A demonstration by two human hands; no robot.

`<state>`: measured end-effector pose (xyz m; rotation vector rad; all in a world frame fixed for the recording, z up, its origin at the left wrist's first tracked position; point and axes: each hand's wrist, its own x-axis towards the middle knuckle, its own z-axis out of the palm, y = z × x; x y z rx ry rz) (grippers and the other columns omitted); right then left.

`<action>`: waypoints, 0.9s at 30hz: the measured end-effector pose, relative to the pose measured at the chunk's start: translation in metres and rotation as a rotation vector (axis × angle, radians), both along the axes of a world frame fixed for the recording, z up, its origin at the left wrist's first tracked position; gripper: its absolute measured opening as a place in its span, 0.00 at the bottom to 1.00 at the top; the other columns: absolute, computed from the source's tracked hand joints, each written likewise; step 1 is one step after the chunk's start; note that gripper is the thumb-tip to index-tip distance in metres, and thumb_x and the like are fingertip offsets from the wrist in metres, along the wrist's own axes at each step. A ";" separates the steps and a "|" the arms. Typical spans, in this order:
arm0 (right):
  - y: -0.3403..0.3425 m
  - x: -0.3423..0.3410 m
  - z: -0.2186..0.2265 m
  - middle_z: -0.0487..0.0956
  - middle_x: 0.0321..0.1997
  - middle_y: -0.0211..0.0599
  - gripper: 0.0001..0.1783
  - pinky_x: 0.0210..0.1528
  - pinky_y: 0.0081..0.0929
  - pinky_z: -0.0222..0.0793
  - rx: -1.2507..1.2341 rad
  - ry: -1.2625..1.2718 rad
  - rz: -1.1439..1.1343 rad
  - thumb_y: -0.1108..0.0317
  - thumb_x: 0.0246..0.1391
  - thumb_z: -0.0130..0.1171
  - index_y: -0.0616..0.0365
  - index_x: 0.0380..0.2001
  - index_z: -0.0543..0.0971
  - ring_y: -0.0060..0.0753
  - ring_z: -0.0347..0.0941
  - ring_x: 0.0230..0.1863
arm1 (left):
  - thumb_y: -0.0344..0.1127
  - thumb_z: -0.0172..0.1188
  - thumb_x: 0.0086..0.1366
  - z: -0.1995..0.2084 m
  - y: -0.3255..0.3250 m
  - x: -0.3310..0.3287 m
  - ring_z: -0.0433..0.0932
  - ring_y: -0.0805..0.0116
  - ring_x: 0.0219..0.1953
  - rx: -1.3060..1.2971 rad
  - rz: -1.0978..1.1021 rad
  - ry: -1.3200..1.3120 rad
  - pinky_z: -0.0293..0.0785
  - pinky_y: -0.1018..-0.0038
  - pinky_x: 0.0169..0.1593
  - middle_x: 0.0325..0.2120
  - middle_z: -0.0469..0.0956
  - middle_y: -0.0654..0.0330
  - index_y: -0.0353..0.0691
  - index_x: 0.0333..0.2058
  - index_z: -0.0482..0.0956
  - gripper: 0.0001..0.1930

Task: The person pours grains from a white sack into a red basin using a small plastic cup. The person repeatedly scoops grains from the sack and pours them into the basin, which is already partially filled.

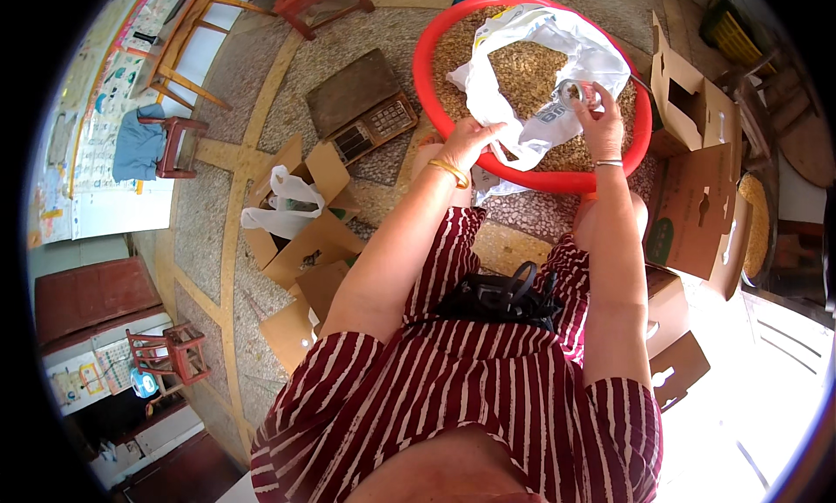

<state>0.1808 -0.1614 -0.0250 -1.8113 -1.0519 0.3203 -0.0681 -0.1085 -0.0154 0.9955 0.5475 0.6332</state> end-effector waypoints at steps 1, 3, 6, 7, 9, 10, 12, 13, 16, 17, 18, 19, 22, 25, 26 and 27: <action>0.004 -0.008 0.001 0.70 0.44 0.46 0.34 0.43 0.33 0.69 0.046 -0.133 0.001 0.59 0.37 0.67 0.53 0.51 0.68 0.41 0.72 0.41 | 0.35 0.55 0.59 -0.001 0.000 -0.001 0.77 0.67 0.35 0.012 -0.016 0.004 0.74 0.75 0.36 0.37 0.77 0.54 0.29 0.43 0.72 0.17; 0.010 -0.020 0.006 0.68 0.49 0.44 0.37 0.46 0.34 0.68 -0.039 -0.182 0.030 0.62 0.37 0.66 0.50 0.54 0.65 0.43 0.69 0.47 | 0.35 0.56 0.59 -0.002 0.001 -0.003 0.76 0.71 0.39 -0.007 -0.016 -0.001 0.71 0.77 0.42 0.37 0.77 0.58 0.33 0.41 0.73 0.14; 0.015 -0.029 0.010 0.67 0.52 0.42 0.40 0.48 0.37 0.67 -0.102 -0.363 0.080 0.66 0.35 0.66 0.47 0.56 0.62 0.47 0.67 0.49 | 0.35 0.55 0.59 0.002 -0.003 -0.005 0.75 0.68 0.41 0.038 -0.004 0.039 0.72 0.75 0.44 0.40 0.75 0.55 0.30 0.45 0.71 0.18; 0.017 -0.029 0.009 0.67 0.52 0.42 0.39 0.48 0.37 0.67 -0.077 -0.408 0.089 0.67 0.35 0.66 0.47 0.55 0.63 0.47 0.67 0.49 | 0.36 0.55 0.59 0.005 -0.003 -0.005 0.75 0.68 0.41 0.040 -0.006 0.050 0.72 0.75 0.44 0.40 0.75 0.56 0.30 0.45 0.71 0.18; 0.020 -0.029 0.005 0.67 0.52 0.42 0.38 0.48 0.37 0.67 -0.027 -0.496 0.106 0.68 0.35 0.65 0.47 0.54 0.64 0.47 0.67 0.49 | 0.36 0.55 0.59 0.008 -0.004 -0.005 0.75 0.68 0.41 0.046 -0.006 0.060 0.71 0.75 0.45 0.39 0.75 0.56 0.31 0.45 0.71 0.18; 0.021 -0.030 0.007 0.67 0.51 0.42 0.38 0.48 0.37 0.67 -0.008 -0.500 0.101 0.69 0.35 0.65 0.47 0.53 0.64 0.47 0.67 0.49 | 0.36 0.56 0.59 0.009 -0.004 -0.005 0.75 0.69 0.41 0.050 -0.002 0.058 0.71 0.75 0.45 0.39 0.75 0.57 0.31 0.45 0.71 0.17; 0.021 -0.032 0.010 0.67 0.51 0.41 0.37 0.49 0.36 0.67 0.029 -0.507 0.088 0.71 0.34 0.65 0.47 0.52 0.65 0.47 0.67 0.49 | 0.36 0.56 0.59 0.008 -0.004 -0.006 0.75 0.69 0.41 0.057 0.001 0.067 0.71 0.75 0.45 0.39 0.75 0.57 0.31 0.44 0.71 0.17; 0.022 -0.033 0.011 0.67 0.51 0.41 0.37 0.49 0.36 0.66 0.068 -0.499 0.081 0.73 0.32 0.65 0.47 0.52 0.65 0.47 0.67 0.49 | 0.36 0.56 0.60 0.007 -0.003 -0.006 0.75 0.69 0.41 0.062 0.000 0.077 0.71 0.75 0.45 0.39 0.75 0.57 0.31 0.45 0.71 0.17; 0.022 -0.035 0.012 0.68 0.49 0.40 0.39 0.48 0.36 0.66 0.163 -0.460 0.054 0.75 0.30 0.66 0.48 0.51 0.66 0.46 0.68 0.47 | 0.36 0.55 0.60 0.006 -0.003 -0.008 0.75 0.68 0.41 0.063 0.002 0.091 0.72 0.75 0.45 0.39 0.75 0.57 0.31 0.45 0.70 0.18; 0.021 -0.035 0.011 0.69 0.49 0.40 0.39 0.48 0.35 0.67 0.182 -0.439 0.042 0.75 0.30 0.66 0.49 0.52 0.65 0.44 0.68 0.47 | 0.37 0.55 0.60 0.006 -0.003 -0.008 0.75 0.68 0.41 0.062 0.003 0.093 0.72 0.74 0.45 0.39 0.75 0.57 0.31 0.45 0.70 0.18; 0.019 -0.034 0.011 0.69 0.48 0.41 0.39 0.47 0.34 0.68 0.200 -0.418 0.029 0.75 0.31 0.67 0.50 0.52 0.65 0.42 0.69 0.47 | 0.37 0.55 0.60 0.003 -0.002 -0.009 0.75 0.68 0.41 0.054 0.011 0.091 0.72 0.74 0.45 0.39 0.75 0.57 0.31 0.45 0.70 0.18; 0.018 -0.030 0.010 0.69 0.48 0.41 0.38 0.46 0.32 0.68 0.204 -0.255 0.038 0.75 0.33 0.67 0.52 0.52 0.64 0.39 0.69 0.46 | 0.37 0.55 0.60 0.003 -0.002 -0.009 0.75 0.68 0.41 0.047 0.017 0.087 0.72 0.74 0.45 0.39 0.75 0.57 0.32 0.45 0.70 0.18; 0.014 -0.014 0.000 0.70 0.45 0.40 0.37 0.42 0.22 0.71 0.278 0.271 0.083 0.71 0.39 0.67 0.64 0.53 0.61 0.27 0.72 0.40 | 0.38 0.56 0.60 0.008 -0.005 -0.007 0.75 0.71 0.38 -0.003 0.068 0.037 0.72 0.77 0.41 0.35 0.76 0.60 0.33 0.42 0.73 0.15; 0.002 0.008 -0.001 0.72 0.42 0.40 0.36 0.37 0.23 0.73 0.300 0.653 0.076 0.68 0.46 0.63 0.68 0.55 0.59 0.28 0.73 0.37 | 0.39 0.55 0.61 0.010 -0.006 -0.004 0.76 0.73 0.34 -0.015 0.109 -0.009 0.73 0.79 0.35 0.33 0.77 0.61 0.34 0.40 0.73 0.15; -0.005 0.010 0.003 0.73 0.39 0.39 0.34 0.33 0.21 0.72 0.314 0.776 0.037 0.66 0.48 0.61 0.69 0.55 0.59 0.27 0.74 0.34 | 0.39 0.55 0.61 0.009 -0.005 -0.004 0.76 0.72 0.33 -0.011 0.120 -0.019 0.74 0.79 0.34 0.33 0.77 0.60 0.34 0.41 0.73 0.15; -0.011 0.017 0.001 0.75 0.35 0.38 0.32 0.29 0.19 0.71 0.309 0.804 0.040 0.63 0.49 0.60 0.69 0.53 0.62 0.27 0.74 0.30 | 0.39 0.55 0.61 0.008 -0.004 -0.004 0.76 0.73 0.32 -0.007 0.121 -0.030 0.74 0.79 0.32 0.32 0.77 0.60 0.34 0.41 0.73 0.15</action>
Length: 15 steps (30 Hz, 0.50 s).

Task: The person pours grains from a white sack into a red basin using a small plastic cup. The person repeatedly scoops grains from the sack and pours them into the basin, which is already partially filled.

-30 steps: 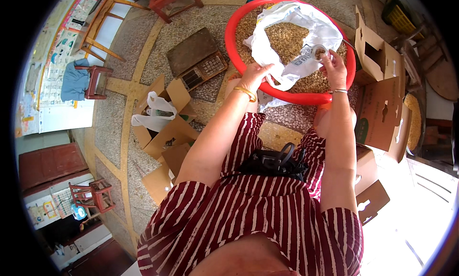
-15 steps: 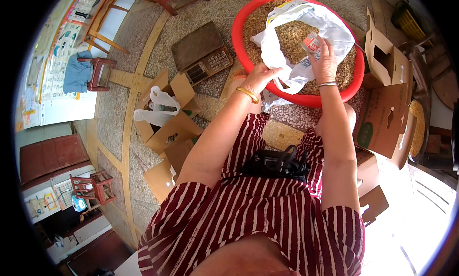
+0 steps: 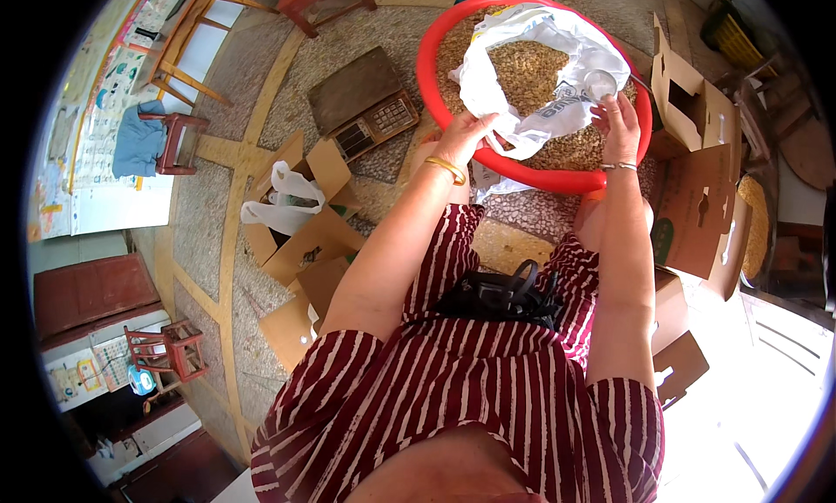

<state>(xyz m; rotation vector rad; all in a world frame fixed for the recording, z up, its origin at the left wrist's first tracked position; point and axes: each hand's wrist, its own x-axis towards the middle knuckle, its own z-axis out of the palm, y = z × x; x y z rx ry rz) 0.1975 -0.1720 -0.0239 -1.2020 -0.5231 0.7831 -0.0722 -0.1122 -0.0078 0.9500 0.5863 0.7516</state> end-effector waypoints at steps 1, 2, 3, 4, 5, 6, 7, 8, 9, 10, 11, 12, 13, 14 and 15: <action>-0.006 0.004 0.000 0.75 0.32 0.37 0.31 0.27 0.18 0.70 -0.013 -0.001 -0.002 0.61 0.49 0.60 0.69 0.52 0.63 0.26 0.74 0.29 | 0.40 0.54 0.61 -0.004 0.002 0.001 0.76 0.73 0.31 0.003 0.000 -0.011 0.74 0.79 0.31 0.32 0.77 0.60 0.33 0.41 0.73 0.15; -0.012 0.006 0.001 0.76 0.30 0.36 0.30 0.25 0.18 0.69 -0.026 -0.003 -0.004 0.59 0.50 0.59 0.69 0.50 0.65 0.25 0.73 0.27 | 0.40 0.54 0.61 -0.007 0.003 0.001 0.76 0.73 0.30 0.006 0.000 -0.022 0.74 0.79 0.30 0.32 0.76 0.59 0.33 0.41 0.73 0.15; -0.016 0.009 0.001 0.76 0.28 0.35 0.30 0.24 0.18 0.69 -0.095 -0.041 -0.019 0.58 0.50 0.59 0.68 0.50 0.66 0.24 0.73 0.26 | 0.41 0.54 0.61 -0.011 0.005 0.002 0.76 0.73 0.28 -0.004 0.007 -0.050 0.74 0.79 0.30 0.31 0.76 0.59 0.34 0.39 0.73 0.15; -0.020 0.012 0.001 0.76 0.27 0.35 0.30 0.23 0.18 0.69 -0.166 -0.078 -0.037 0.56 0.49 0.59 0.67 0.49 0.67 0.23 0.73 0.25 | 0.41 0.54 0.61 -0.013 0.006 0.004 0.76 0.73 0.28 -0.019 0.017 -0.061 0.74 0.79 0.30 0.31 0.76 0.59 0.34 0.39 0.73 0.15; -0.023 0.016 0.000 0.76 0.25 0.35 0.29 0.22 0.18 0.68 -0.236 -0.116 -0.053 0.55 0.49 0.59 0.67 0.48 0.68 0.23 0.72 0.24 | 0.41 0.55 0.61 -0.015 0.007 0.006 0.76 0.72 0.28 -0.035 0.028 -0.072 0.74 0.79 0.30 0.30 0.76 0.59 0.34 0.38 0.74 0.15; -0.025 0.021 -0.007 0.76 0.25 0.35 0.29 0.21 0.18 0.68 -0.323 -0.194 -0.034 0.54 0.49 0.59 0.65 0.47 0.69 0.21 0.72 0.23 | 0.42 0.55 0.61 -0.017 0.008 0.007 0.76 0.72 0.28 -0.050 0.041 -0.082 0.74 0.78 0.30 0.30 0.76 0.59 0.34 0.37 0.74 0.15; -0.026 0.023 -0.010 0.76 0.24 0.35 0.28 0.20 0.17 0.67 -0.412 -0.271 -0.016 0.54 0.48 0.59 0.64 0.46 0.70 0.20 0.72 0.23 | 0.42 0.55 0.60 -0.018 0.008 0.008 0.76 0.72 0.28 -0.052 0.034 -0.078 0.74 0.78 0.30 0.30 0.76 0.59 0.34 0.37 0.74 0.15; -0.027 0.025 -0.012 0.76 0.24 0.35 0.27 0.20 0.17 0.67 -0.501 -0.348 0.003 0.53 0.48 0.59 0.63 0.45 0.71 0.19 0.71 0.22 | 0.42 0.56 0.60 -0.019 0.009 0.008 0.76 0.72 0.28 -0.054 0.028 -0.073 0.74 0.77 0.30 0.29 0.76 0.59 0.35 0.36 0.74 0.15; -0.028 0.028 -0.014 0.78 0.28 0.41 0.28 0.23 0.22 0.70 -0.634 -0.373 0.104 0.51 0.45 0.60 0.62 0.43 0.72 0.26 0.74 0.25 | 0.42 0.56 0.60 -0.020 0.009 0.008 0.76 0.71 0.28 -0.055 0.024 -0.069 0.74 0.77 0.30 0.29 0.76 0.59 0.35 0.36 0.74 0.15; -0.028 0.031 -0.025 0.78 0.28 0.43 0.29 0.26 0.25 0.70 -0.634 -0.526 0.158 0.50 0.44 0.60 0.62 0.43 0.72 0.31 0.75 0.27 | 0.42 0.56 0.59 -0.019 0.008 0.011 0.76 0.71 0.28 -0.047 0.027 -0.069 0.74 0.77 0.30 0.29 0.76 0.59 0.35 0.36 0.74 0.15; -0.025 0.037 -0.047 0.78 0.28 0.44 0.29 0.30 0.28 0.71 -0.633 -0.680 0.208 0.49 0.44 0.59 0.61 0.43 0.72 0.35 0.75 0.28 | 0.42 0.57 0.59 -0.017 0.007 0.016 0.76 0.71 0.28 -0.037 0.026 -0.072 0.74 0.76 0.31 0.29 0.76 0.59 0.34 0.36 0.74 0.15; -0.023 0.040 -0.061 0.78 0.29 0.45 0.30 0.33 0.31 0.72 -0.627 -0.830 0.268 0.48 0.43 0.59 0.61 0.43 0.72 0.40 0.76 0.30 | 0.42 0.57 0.59 -0.016 0.006 0.017 0.76 0.71 0.28 -0.028 0.033 -0.068 0.74 0.76 0.31 0.28 0.76 0.59 0.34 0.35 0.74 0.15; -0.020 0.027 -0.056 0.77 0.30 0.46 0.30 0.36 0.34 0.71 -0.662 -0.907 0.330 0.48 0.42 0.59 0.60 0.43 0.72 0.43 0.75 0.33 | 0.42 0.57 0.59 -0.016 0.006 0.012 0.76 0.71 0.28 -0.024 0.043 -0.066 0.74 0.76 0.31 0.28 0.76 0.59 0.34 0.35 0.74 0.15; -0.015 0.004 -0.041 0.77 0.32 0.48 0.30 0.39 0.36 0.70 -0.693 -0.984 0.394 0.47 0.41 0.59 0.59 0.43 0.72 0.47 0.74 0.36 | 0.42 0.56 0.59 -0.016 0.007 0.006 0.76 0.71 0.28 -0.020 0.056 -0.062 0.74 0.76 0.31 0.28 0.76 0.60 0.35 0.35 0.73 0.15; -0.013 -0.009 -0.033 0.77 0.34 0.49 0.31 0.43 0.38 0.69 -0.731 -1.065 0.447 0.47 0.40 0.58 0.58 0.43 0.72 0.50 0.73 0.39 | 0.42 0.56 0.60 -0.016 0.007 0.006 0.76 0.71 0.28 -0.019 0.057 -0.066 0.74 0.76 0.31 0.28 0.76 0.60 0.35 0.35 0.73 0.14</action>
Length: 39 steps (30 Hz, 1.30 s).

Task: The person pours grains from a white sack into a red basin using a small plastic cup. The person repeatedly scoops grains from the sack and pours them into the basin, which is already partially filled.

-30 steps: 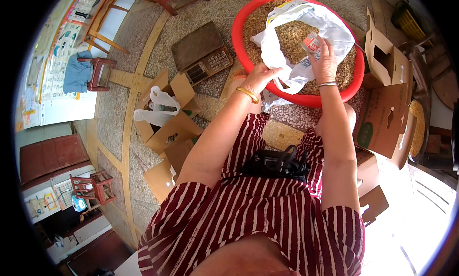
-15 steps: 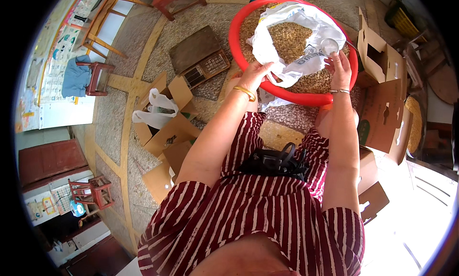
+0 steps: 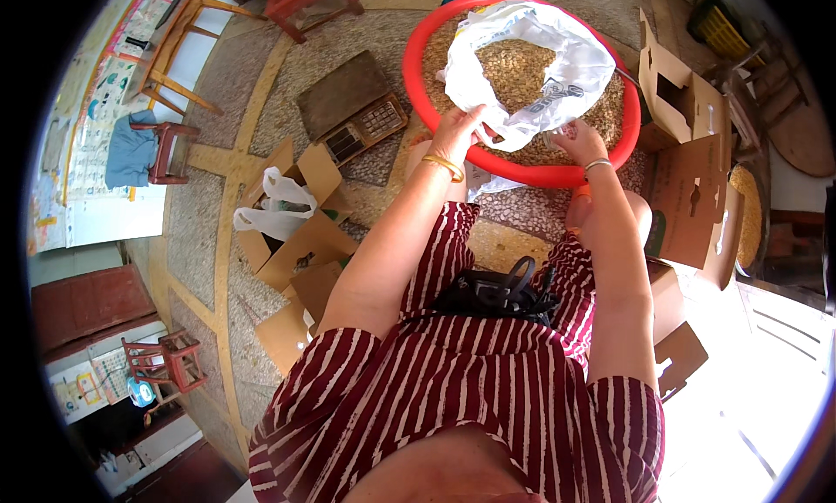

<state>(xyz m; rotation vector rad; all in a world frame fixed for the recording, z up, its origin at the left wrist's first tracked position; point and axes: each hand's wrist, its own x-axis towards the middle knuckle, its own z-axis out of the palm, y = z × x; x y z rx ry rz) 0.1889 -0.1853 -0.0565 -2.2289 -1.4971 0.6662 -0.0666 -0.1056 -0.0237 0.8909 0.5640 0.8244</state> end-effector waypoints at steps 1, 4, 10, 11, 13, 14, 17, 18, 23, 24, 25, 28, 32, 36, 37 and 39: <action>0.003 -0.002 -0.001 0.76 0.36 0.49 0.30 0.44 0.39 0.68 -0.019 -0.050 -0.010 0.47 0.41 0.58 0.57 0.43 0.72 0.50 0.73 0.40 | 0.42 0.56 0.60 0.002 -0.001 0.000 0.76 0.71 0.28 -0.008 0.010 -0.004 0.74 0.76 0.31 0.28 0.76 0.60 0.35 0.35 0.73 0.14; 0.015 -0.019 0.009 0.70 0.45 0.52 0.28 0.46 0.41 0.67 -0.083 -0.172 -0.132 0.48 0.41 0.58 0.55 0.42 0.71 0.51 0.70 0.45 | 0.41 0.56 0.60 0.008 -0.002 -0.001 0.76 0.70 0.28 -0.023 0.036 -0.004 0.74 0.75 0.31 0.27 0.76 0.60 0.35 0.36 0.73 0.14; 0.034 -0.034 -0.021 0.70 0.50 0.47 0.28 0.49 0.38 0.66 -0.083 -0.335 -0.148 0.51 0.43 0.56 0.50 0.48 0.70 0.46 0.69 0.49 | 0.41 0.56 0.60 0.011 -0.001 -0.009 0.75 0.69 0.29 -0.058 0.074 0.051 0.74 0.74 0.33 0.29 0.75 0.59 0.33 0.37 0.73 0.15; 0.036 -0.034 -0.026 0.70 0.52 0.46 0.28 0.50 0.37 0.66 -0.096 -0.329 -0.151 0.53 0.42 0.57 0.50 0.49 0.70 0.45 0.69 0.49 | 0.40 0.56 0.60 0.012 -0.001 -0.008 0.75 0.69 0.30 -0.063 0.079 0.057 0.74 0.74 0.34 0.29 0.75 0.58 0.31 0.38 0.72 0.16; 0.037 -0.033 -0.031 0.71 0.50 0.46 0.28 0.50 0.36 0.66 -0.127 -0.321 0.017 0.52 0.41 0.57 0.52 0.47 0.72 0.43 0.69 0.49 | 0.39 0.56 0.60 0.013 -0.002 -0.008 0.75 0.68 0.31 -0.071 0.086 0.059 0.73 0.73 0.36 0.30 0.75 0.57 0.29 0.38 0.72 0.16; 0.037 -0.034 -0.032 0.72 0.49 0.47 0.29 0.50 0.36 0.66 -0.142 -0.315 0.101 0.51 0.41 0.58 0.53 0.46 0.72 0.43 0.69 0.49 | 0.39 0.56 0.60 0.013 -0.003 -0.009 0.75 0.68 0.31 -0.074 0.088 0.055 0.73 0.73 0.36 0.30 0.74 0.57 0.29 0.38 0.72 0.16; 0.032 -0.030 -0.033 0.77 0.40 0.47 0.28 0.47 0.33 0.67 -0.041 -0.127 0.080 0.51 0.39 0.60 0.56 0.43 0.74 0.43 0.73 0.44 | 0.39 0.56 0.60 0.011 -0.001 -0.011 0.75 0.68 0.32 -0.073 0.079 0.055 0.73 0.73 0.37 0.30 0.74 0.57 0.30 0.38 0.73 0.15; 0.032 -0.025 -0.032 0.77 0.36 0.45 0.28 0.43 0.33 0.69 -0.101 -0.055 0.061 0.51 0.39 0.60 0.56 0.42 0.74 0.41 0.74 0.40 | 0.39 0.56 0.60 0.009 0.000 -0.011 0.75 0.68 0.32 -0.072 0.072 0.057 0.73 0.73 0.37 0.30 0.74 0.58 0.31 0.38 0.73 0.15; 0.023 -0.009 -0.005 0.78 0.21 0.34 0.24 0.21 0.24 0.68 -0.189 0.533 -0.148 0.51 0.40 0.62 0.60 0.35 0.76 0.27 0.74 0.21 | 0.43 0.56 0.60 0.008 -0.001 -0.008 0.74 0.71 0.28 -0.046 0.100 0.049 0.74 0.74 0.33 0.27 0.74 0.62 0.36 0.37 0.73 0.15; 0.017 -0.005 0.003 0.77 0.21 0.28 0.23 0.17 0.17 0.63 -0.203 0.617 -0.171 0.51 0.41 0.62 0.60 0.33 0.76 0.18 0.70 0.19 | 0.43 0.56 0.60 0.010 -0.001 -0.008 0.75 0.71 0.28 -0.047 0.105 0.047 0.74 0.75 0.34 0.27 0.74 0.62 0.36 0.37 0.73 0.15; 0.012 -0.003 0.014 0.77 0.21 0.28 0.23 0.17 0.17 0.63 -0.214 0.683 -0.165 0.50 0.41 0.63 0.59 0.33 0.76 0.18 0.70 0.19 | 0.41 0.57 0.60 0.011 -0.001 -0.008 0.75 0.71 0.29 -0.053 0.111 0.041 0.74 0.73 0.34 0.28 0.74 0.61 0.36 0.37 0.73 0.14; 0.000 0.002 0.027 0.77 0.23 0.29 0.22 0.18 0.17 0.64 -0.232 0.738 -0.214 0.50 0.40 0.63 0.56 0.32 0.77 0.18 0.70 0.19 | 0.38 0.57 0.59 0.009 0.001 -0.007 0.75 0.69 0.30 -0.063 0.117 0.020 0.74 0.71 0.34 0.30 0.74 0.59 0.35 0.38 0.73 0.13; -0.019 0.018 0.044 0.76 0.23 0.30 0.24 0.18 0.17 0.65 -0.186 0.804 -0.254 0.49 0.42 0.63 0.56 0.37 0.77 0.20 0.69 0.18 | 0.38 0.57 0.59 0.011 -0.001 -0.003 0.75 0.68 0.29 -0.043 0.094 -0.024 0.74 0.72 0.31 0.29 0.75 0.59 0.35 0.37 0.73 0.13; -0.031 0.025 0.048 0.76 0.23 0.31 0.26 0.16 0.18 0.65 0.136 0.773 -0.453 0.52 0.46 0.61 0.59 0.43 0.73 0.20 0.70 0.18 | 0.40 0.56 0.60 0.007 0.002 -0.004 0.75 0.70 0.30 -0.019 0.058 -0.045 0.73 0.76 0.34 0.32 0.76 0.59 0.35 0.40 0.72 0.15; -0.031 0.026 0.050 0.75 0.23 0.32 0.26 0.16 0.17 0.65 0.205 0.796 -0.460 0.52 0.47 0.60 0.60 0.44 0.72 0.20 0.70 0.18 | 0.40 0.56 0.60 0.007 0.002 -0.004 0.76 0.70 0.30 -0.013 0.043 -0.040 0.73 0.75 0.33 0.32 0.76 0.59 0.35 0.40 0.72 0.15; -0.029 0.026 0.053 0.75 0.23 0.32 0.26 0.16 0.16 0.65 0.343 0.841 -0.470 0.54 0.48 0.59 0.62 0.45 0.71 0.20 0.69 0.18 | 0.40 0.56 0.60 0.006 0.002 -0.004 0.76 0.70 0.30 -0.001 0.018 -0.028 0.74 0.75 0.33 0.31 0.76 0.60 0.35 0.40 0.71 0.15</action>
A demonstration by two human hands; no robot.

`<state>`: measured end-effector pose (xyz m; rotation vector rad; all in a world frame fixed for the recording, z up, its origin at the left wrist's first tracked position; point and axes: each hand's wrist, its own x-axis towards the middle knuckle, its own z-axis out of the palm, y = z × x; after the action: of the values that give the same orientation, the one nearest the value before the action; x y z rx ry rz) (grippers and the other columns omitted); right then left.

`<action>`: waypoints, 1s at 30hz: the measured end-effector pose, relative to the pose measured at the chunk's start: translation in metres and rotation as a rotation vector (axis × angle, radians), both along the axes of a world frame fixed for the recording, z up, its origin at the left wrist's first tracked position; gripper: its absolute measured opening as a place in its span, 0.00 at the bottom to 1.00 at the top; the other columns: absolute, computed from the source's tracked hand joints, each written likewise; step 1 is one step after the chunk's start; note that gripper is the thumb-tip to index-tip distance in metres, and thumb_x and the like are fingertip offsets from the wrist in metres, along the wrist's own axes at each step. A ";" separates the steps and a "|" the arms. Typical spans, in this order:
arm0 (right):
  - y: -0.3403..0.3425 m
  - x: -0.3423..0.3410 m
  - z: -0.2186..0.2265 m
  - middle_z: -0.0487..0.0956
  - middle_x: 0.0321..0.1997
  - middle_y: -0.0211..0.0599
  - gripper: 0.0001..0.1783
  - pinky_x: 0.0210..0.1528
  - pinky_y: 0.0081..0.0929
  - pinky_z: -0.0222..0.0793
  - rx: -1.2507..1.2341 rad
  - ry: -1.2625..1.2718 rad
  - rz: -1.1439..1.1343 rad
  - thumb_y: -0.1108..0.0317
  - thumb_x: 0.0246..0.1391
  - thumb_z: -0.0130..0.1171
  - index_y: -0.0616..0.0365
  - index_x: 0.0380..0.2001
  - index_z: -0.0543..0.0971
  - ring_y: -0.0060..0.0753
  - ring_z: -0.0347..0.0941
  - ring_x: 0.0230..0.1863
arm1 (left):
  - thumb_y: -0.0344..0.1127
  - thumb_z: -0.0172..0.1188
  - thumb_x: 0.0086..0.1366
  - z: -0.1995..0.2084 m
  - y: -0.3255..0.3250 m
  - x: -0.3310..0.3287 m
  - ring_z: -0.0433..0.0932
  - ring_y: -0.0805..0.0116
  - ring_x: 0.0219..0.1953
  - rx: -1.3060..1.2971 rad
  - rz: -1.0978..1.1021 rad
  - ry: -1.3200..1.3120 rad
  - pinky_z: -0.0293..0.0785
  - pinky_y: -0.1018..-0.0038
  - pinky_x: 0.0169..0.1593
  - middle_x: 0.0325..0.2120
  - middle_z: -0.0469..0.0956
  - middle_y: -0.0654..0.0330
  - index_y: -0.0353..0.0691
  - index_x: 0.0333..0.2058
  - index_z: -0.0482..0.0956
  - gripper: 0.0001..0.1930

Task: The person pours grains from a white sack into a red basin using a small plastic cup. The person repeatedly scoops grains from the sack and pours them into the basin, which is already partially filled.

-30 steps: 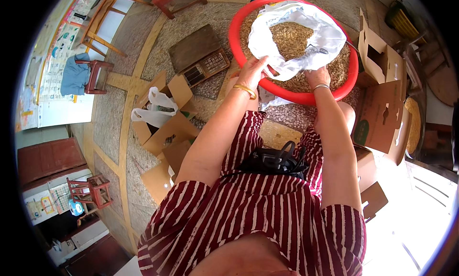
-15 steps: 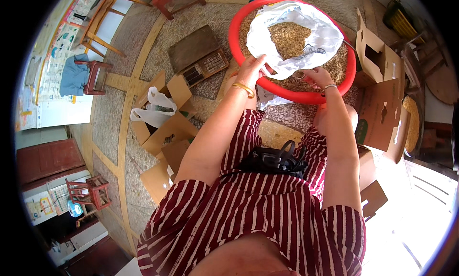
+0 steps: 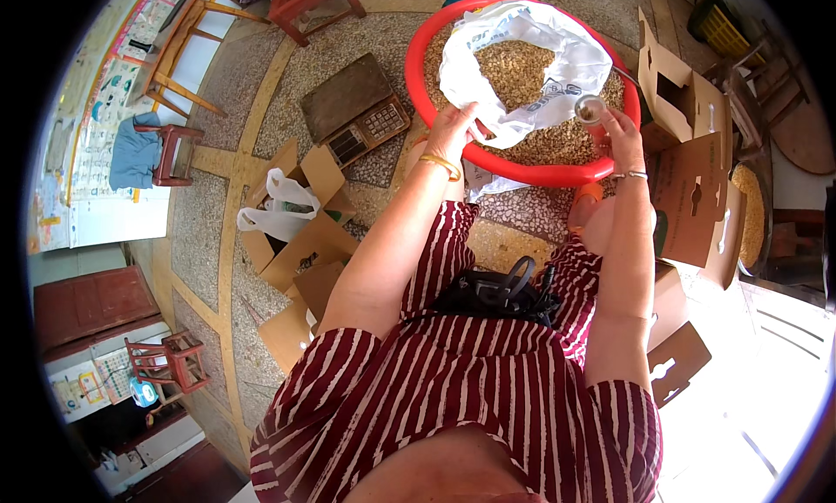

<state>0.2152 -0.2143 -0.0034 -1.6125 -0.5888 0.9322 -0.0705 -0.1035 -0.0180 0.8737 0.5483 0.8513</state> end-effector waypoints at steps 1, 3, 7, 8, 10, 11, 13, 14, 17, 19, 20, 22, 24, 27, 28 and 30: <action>0.003 -0.009 0.010 0.75 0.24 0.33 0.27 0.15 0.15 0.64 0.063 0.017 -0.057 0.57 0.48 0.60 0.64 0.46 0.70 0.20 0.69 0.16 | 0.39 0.56 0.60 -0.002 0.000 0.000 0.76 0.70 0.30 0.005 -0.024 0.012 0.74 0.75 0.33 0.31 0.76 0.60 0.35 0.40 0.72 0.15; 0.014 -0.020 0.006 0.75 0.26 0.33 0.27 0.16 0.15 0.65 0.159 -0.008 -0.096 0.58 0.47 0.61 0.63 0.47 0.70 0.20 0.69 0.17 | 0.39 0.56 0.60 -0.006 0.000 -0.001 0.76 0.71 0.30 0.014 -0.070 0.036 0.74 0.76 0.33 0.30 0.76 0.60 0.34 0.40 0.72 0.14; 0.037 -0.029 -0.002 0.74 0.36 0.43 0.32 0.32 0.24 0.71 0.155 -0.549 -0.114 0.60 0.41 0.66 0.60 0.50 0.68 0.32 0.74 0.34 | 0.38 0.55 0.61 0.004 -0.006 0.001 0.76 0.72 0.29 0.015 -0.122 0.133 0.74 0.79 0.31 0.30 0.76 0.61 0.34 0.38 0.73 0.12; 0.044 -0.033 -0.004 0.73 0.39 0.47 0.34 0.38 0.28 0.71 0.156 -0.871 -0.116 0.60 0.39 0.66 0.59 0.51 0.68 0.37 0.73 0.39 | 0.38 0.55 0.61 0.006 -0.007 0.001 0.76 0.72 0.28 0.028 -0.133 0.128 0.74 0.79 0.31 0.30 0.76 0.61 0.34 0.38 0.73 0.12; 0.051 -0.047 -0.001 0.67 0.50 0.47 0.40 0.46 0.35 0.68 0.088 -0.920 -0.057 0.60 0.37 0.66 0.55 0.55 0.62 0.46 0.70 0.44 | 0.38 0.55 0.61 0.008 -0.008 0.000 0.76 0.73 0.28 0.055 -0.152 0.122 0.74 0.79 0.30 0.30 0.76 0.60 0.34 0.37 0.74 0.12; 0.055 -0.054 -0.001 0.67 0.50 0.45 0.40 0.46 0.36 0.68 0.061 -0.963 -0.012 0.61 0.37 0.66 0.53 0.56 0.62 0.47 0.70 0.45 | 0.38 0.55 0.61 0.008 -0.008 -0.001 0.76 0.73 0.27 0.065 -0.138 0.139 0.73 0.79 0.29 0.30 0.77 0.60 0.34 0.36 0.74 0.12; 0.062 -0.061 -0.004 0.67 0.51 0.40 0.39 0.47 0.37 0.67 0.034 -1.029 0.055 0.62 0.36 0.66 0.48 0.55 0.63 0.47 0.68 0.47 | 0.38 0.55 0.61 0.013 -0.011 -0.002 0.76 0.72 0.27 0.058 -0.117 0.150 0.73 0.79 0.29 0.30 0.77 0.60 0.34 0.36 0.74 0.12; 0.065 -0.063 -0.006 0.67 0.51 0.39 0.38 0.48 0.37 0.66 0.048 -1.089 0.071 0.63 0.35 0.66 0.47 0.54 0.64 0.46 0.68 0.47 | 0.38 0.55 0.61 0.016 -0.013 -0.001 0.76 0.72 0.27 0.054 -0.108 0.155 0.73 0.79 0.29 0.30 0.77 0.60 0.35 0.36 0.74 0.12; 0.070 -0.071 -0.006 0.68 0.50 0.36 0.37 0.49 0.37 0.64 0.105 -1.247 0.099 0.65 0.34 0.66 0.44 0.53 0.66 0.43 0.67 0.48 | 0.38 0.55 0.61 0.016 -0.013 -0.003 0.76 0.72 0.27 0.075 -0.087 0.183 0.73 0.78 0.30 0.30 0.76 0.60 0.35 0.36 0.74 0.11; 0.073 -0.073 -0.005 0.68 0.50 0.37 0.37 0.49 0.37 0.65 0.194 -1.273 0.076 0.67 0.33 0.66 0.45 0.52 0.66 0.45 0.67 0.47 | 0.38 0.55 0.60 0.016 -0.013 -0.002 0.76 0.72 0.27 0.063 -0.065 0.177 0.73 0.78 0.30 0.30 0.76 0.60 0.35 0.35 0.74 0.11; 0.074 -0.073 -0.004 0.68 0.49 0.38 0.37 0.49 0.38 0.65 0.238 -1.286 0.063 0.68 0.32 0.66 0.45 0.52 0.66 0.46 0.67 0.47 | 0.38 0.55 0.60 0.017 -0.014 -0.002 0.76 0.72 0.27 0.057 -0.055 0.173 0.73 0.77 0.30 0.30 0.76 0.60 0.35 0.35 0.74 0.11; 0.076 -0.072 -0.004 0.68 0.49 0.40 0.37 0.48 0.36 0.65 0.333 -1.238 0.019 0.70 0.31 0.66 0.47 0.51 0.67 0.44 0.67 0.46 | 0.38 0.55 0.60 0.020 -0.014 -0.003 0.76 0.73 0.27 0.071 -0.067 0.181 0.73 0.78 0.30 0.29 0.76 0.60 0.35 0.35 0.74 0.11; 0.074 -0.069 -0.004 0.68 0.47 0.42 0.37 0.47 0.34 0.66 0.378 -1.101 -0.024 0.72 0.31 0.67 0.49 0.51 0.67 0.42 0.68 0.45 | 0.38 0.55 0.60 0.020 -0.014 -0.003 0.76 0.73 0.27 0.079 -0.080 0.181 0.73 0.78 0.30 0.29 0.76 0.61 0.35 0.35 0.74 0.11; 0.069 -0.061 -0.005 0.68 0.45 0.41 0.36 0.41 0.25 0.70 0.365 -0.752 -0.101 0.70 0.36 0.67 0.59 0.51 0.65 0.30 0.70 0.40 | 0.40 0.56 0.60 0.017 -0.012 -0.003 0.76 0.73 0.27 0.087 -0.095 0.204 0.73 0.78 0.30 0.29 0.76 0.62 0.35 0.35 0.74 0.13; 0.068 -0.055 -0.009 0.70 0.44 0.40 0.36 0.38 0.22 0.70 0.424 -0.493 -0.112 0.67 0.40 0.66 0.64 0.53 0.63 0.26 0.71 0.38 | 0.42 0.56 0.60 0.015 -0.009 -0.004 0.76 0.73 0.27 0.092 -0.102 0.232 0.73 0.79 0.29 0.29 0.76 0.61 0.35 0.35 0.74 0.14; 0.061 -0.038 -0.015 0.72 0.43 0.40 0.36 0.38 0.20 0.69 0.409 -0.272 -0.157 0.64 0.43 0.65 0.67 0.53 0.62 0.24 0.71 0.37 | 0.45 0.56 0.59 0.011 -0.005 -0.003 0.76 0.73 0.26 0.066 -0.097 0.242 0.73 0.79 0.29 0.28 0.76 0.61 0.35 0.34 0.73 0.17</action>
<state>0.1771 -0.1535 -0.0189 -1.3954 -0.7725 0.4412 -0.0732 -0.1089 -0.0069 1.0639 0.6854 0.6824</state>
